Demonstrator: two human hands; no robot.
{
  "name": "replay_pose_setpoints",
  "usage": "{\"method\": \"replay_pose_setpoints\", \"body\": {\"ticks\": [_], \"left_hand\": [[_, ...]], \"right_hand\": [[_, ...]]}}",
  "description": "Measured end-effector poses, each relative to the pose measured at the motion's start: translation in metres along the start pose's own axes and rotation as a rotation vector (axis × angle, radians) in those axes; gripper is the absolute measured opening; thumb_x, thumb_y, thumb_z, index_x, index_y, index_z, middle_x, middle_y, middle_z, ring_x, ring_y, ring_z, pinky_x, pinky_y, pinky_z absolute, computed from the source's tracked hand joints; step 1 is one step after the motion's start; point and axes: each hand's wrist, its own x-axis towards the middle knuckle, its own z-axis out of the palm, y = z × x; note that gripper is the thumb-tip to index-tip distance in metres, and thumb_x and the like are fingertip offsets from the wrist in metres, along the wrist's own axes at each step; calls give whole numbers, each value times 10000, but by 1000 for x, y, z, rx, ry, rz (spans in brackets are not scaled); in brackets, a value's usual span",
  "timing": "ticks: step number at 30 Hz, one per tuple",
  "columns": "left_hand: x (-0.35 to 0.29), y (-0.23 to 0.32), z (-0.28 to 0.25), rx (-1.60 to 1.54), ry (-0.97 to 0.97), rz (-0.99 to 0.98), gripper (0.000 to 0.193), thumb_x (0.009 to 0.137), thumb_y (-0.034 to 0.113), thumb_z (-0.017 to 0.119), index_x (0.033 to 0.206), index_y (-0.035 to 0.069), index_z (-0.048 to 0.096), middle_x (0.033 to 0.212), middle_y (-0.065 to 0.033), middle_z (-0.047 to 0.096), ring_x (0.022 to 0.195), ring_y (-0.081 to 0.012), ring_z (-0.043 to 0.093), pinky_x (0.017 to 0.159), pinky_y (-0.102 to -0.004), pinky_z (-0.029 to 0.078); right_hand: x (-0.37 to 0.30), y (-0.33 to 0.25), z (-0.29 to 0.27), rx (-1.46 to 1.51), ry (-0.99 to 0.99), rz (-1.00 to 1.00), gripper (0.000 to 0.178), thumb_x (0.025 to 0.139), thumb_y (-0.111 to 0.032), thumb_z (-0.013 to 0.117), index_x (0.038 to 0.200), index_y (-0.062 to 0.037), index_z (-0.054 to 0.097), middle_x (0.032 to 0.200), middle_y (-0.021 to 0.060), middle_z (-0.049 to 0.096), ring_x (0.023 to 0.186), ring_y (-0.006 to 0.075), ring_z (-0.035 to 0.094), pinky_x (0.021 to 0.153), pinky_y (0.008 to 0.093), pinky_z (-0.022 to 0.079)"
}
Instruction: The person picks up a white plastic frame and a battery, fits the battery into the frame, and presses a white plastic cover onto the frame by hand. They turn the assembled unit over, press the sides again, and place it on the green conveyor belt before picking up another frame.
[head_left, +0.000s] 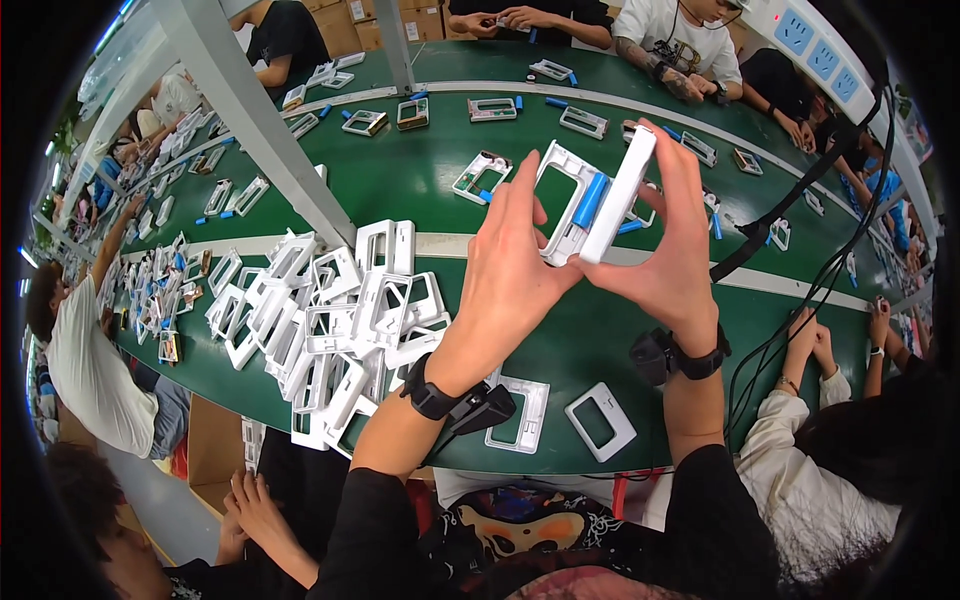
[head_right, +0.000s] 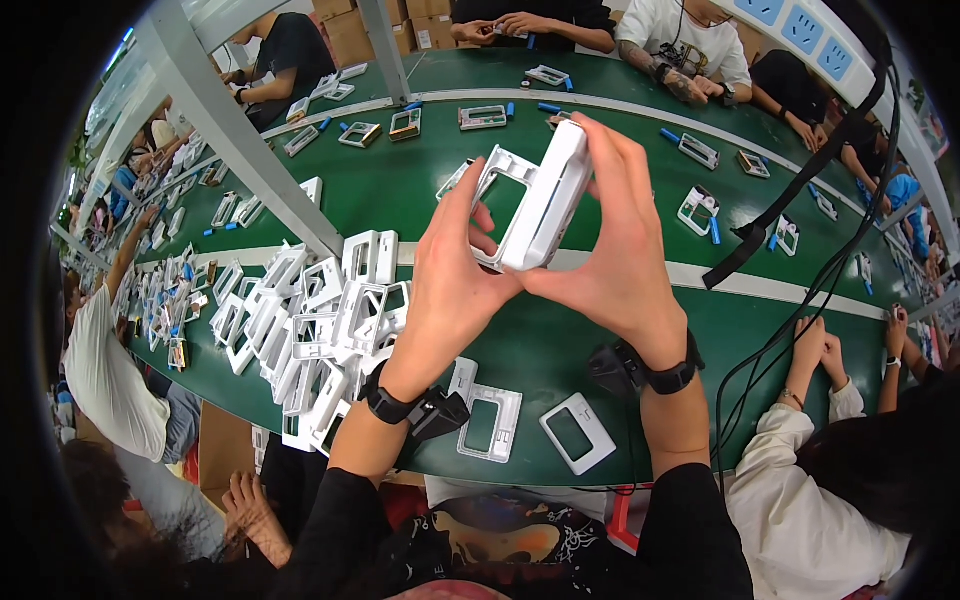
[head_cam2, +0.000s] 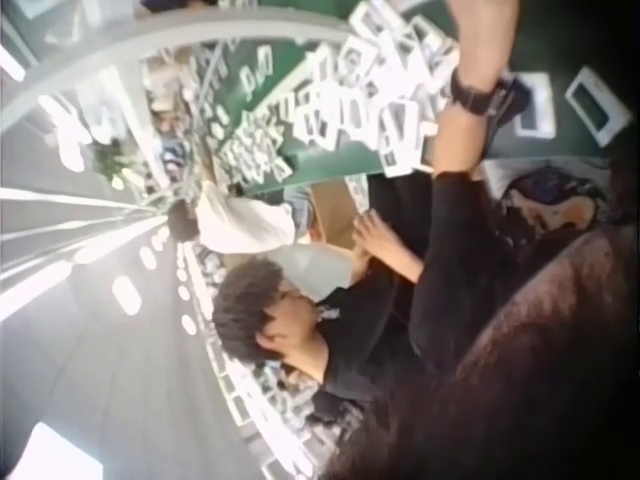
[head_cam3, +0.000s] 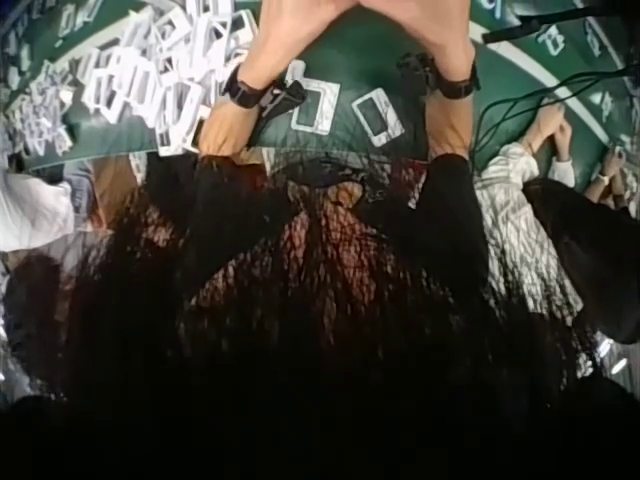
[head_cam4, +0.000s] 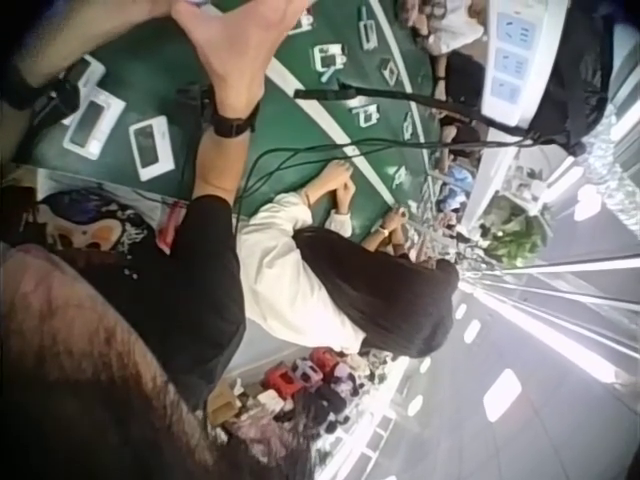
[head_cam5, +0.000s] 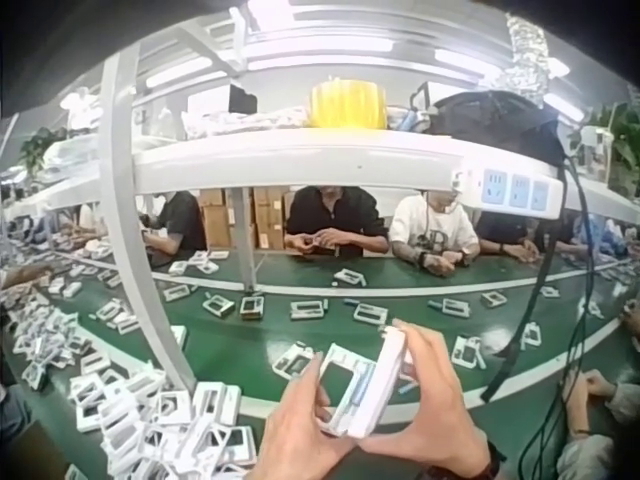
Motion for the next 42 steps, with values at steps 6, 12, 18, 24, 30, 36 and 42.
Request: {"method": "replay_pose_setpoints", "body": {"ticks": [6, 12, 18, 24, 30, 36, 42], "left_hand": [[-1, -1, 1, -3, 13, 44, 1017, 604, 3, 834, 1466, 0, 295, 937, -119, 496, 722, -238, 561, 634, -365, 498], [-3, 1, 0, -53, 4, 65, 1018, 603, -14, 837, 1467, 9, 300, 951, -111, 491, 732, -223, 556, 634, -358, 511], [0, 8, -9, -191, -96, -5, 1023, 620, -18, 840, 1463, 20, 261, 982, -112, 489, 812, -204, 603, 708, -331, 551], [2, 4, -12, -712, -218, -168, 835, 729, -20, 772, 1379, 42, 252, 1145, -165, 534, 966, -203, 655, 722, -315, 560], [7, -3, -16, -1093, -251, -389, 650, 812, 24, 719, 1306, 28, 298, 1174, -191, 587, 970, -205, 661, 669, -313, 577], [7, -4, -7, -823, -137, -344, 578, 810, 95, 751, 1244, 20, 378, 1010, -143, 667, 876, -177, 679, 590, -286, 567], [9, -12, -1, -853, -80, -342, 573, 790, 131, 788, 1211, 13, 418, 962, -130, 680, 811, -161, 683, 539, -276, 561]], "right_hand": [[-1, -5, -2, -9, -27, 83, 1069, 511, -150, 865, 1460, -86, 376, 1392, 90, 423, 1261, 248, 487, 956, 404, 507], [-1, -1, -7, 74, -64, 43, 1076, 513, -125, 876, 1455, -48, 363, 1384, 121, 417, 1260, 272, 494, 987, 418, 502], [-1, 8, -9, 166, -105, 56, 1113, 507, -112, 890, 1468, -31, 336, 1408, 131, 399, 1301, 277, 466, 1027, 437, 484], [-1, 12, -9, 290, -138, 92, 1115, 508, -121, 863, 1474, 2, 321, 1410, 109, 378, 1315, 246, 428, 1063, 415, 419], [0, 21, -11, 394, -258, -19, 1128, 495, -125, 892, 1477, -55, 342, 1414, 121, 393, 1317, 263, 441, 1039, 421, 466], [-1, 13, -5, 233, -334, -17, 1141, 470, -182, 911, 1461, -31, 366, 1408, 131, 392, 1310, 281, 445, 1042, 435, 447], [-3, 12, -4, 251, -385, -24, 1164, 452, -214, 931, 1457, -31, 373, 1411, 143, 385, 1320, 303, 440, 1035, 462, 453]]}}
